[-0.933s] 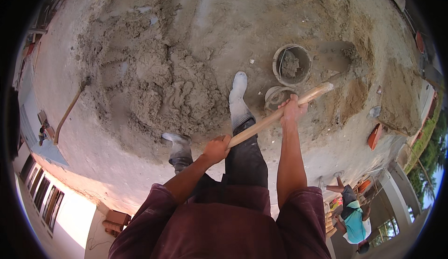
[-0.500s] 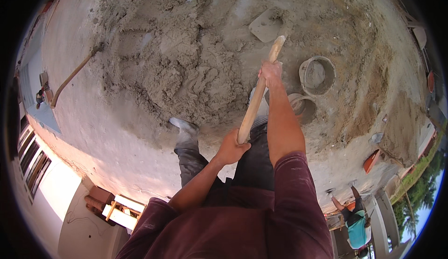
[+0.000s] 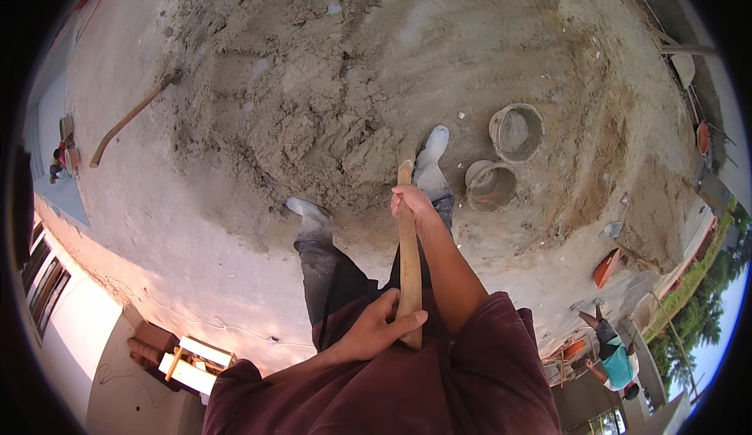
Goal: The person mixes wet concrete by hand using a hoe, carries buckets of the mixture to a tiled area, and then applies the mortar to the edge of the walkway using a trowel.
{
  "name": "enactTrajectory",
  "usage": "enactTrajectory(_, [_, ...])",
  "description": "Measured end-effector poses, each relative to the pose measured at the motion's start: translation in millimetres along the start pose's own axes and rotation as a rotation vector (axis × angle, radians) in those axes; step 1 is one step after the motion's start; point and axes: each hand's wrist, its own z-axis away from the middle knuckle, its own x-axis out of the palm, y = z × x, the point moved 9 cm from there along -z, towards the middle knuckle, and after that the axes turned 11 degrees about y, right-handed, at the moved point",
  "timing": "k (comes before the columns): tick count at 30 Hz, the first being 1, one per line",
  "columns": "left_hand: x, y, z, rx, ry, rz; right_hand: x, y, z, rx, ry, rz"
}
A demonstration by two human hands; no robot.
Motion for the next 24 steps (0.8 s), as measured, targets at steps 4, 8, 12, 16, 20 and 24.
enactTrajectory(4, [66, 18, -2, 0.074, -0.193, -0.084, -50, -36, 51, -0.042, -0.126, -0.156])
enactTrajectory(8, [112, 28, -1, 0.100, -0.401, -0.294, -108, -76, 90, -0.107, -0.082, -0.305])
enactTrajectory(12, [120, 57, 5, 0.163, -0.379, -0.532, -173, -120, 151, -0.422, 0.255, -0.376])
enactTrajectory(16, [40, 48, -16, 0.110, -0.275, -0.999, -176, -128, 187, -0.685, 0.562, -0.419])
enactTrajectory(20, [-56, 31, -100, 0.254, 0.108, -1.531, -159, -133, 145, -0.767, 0.580, -0.564])
enactTrajectory(24, [-113, -15, -219, 0.297, 0.246, -1.634, -164, -139, 62, -0.626, 0.550, -0.645])
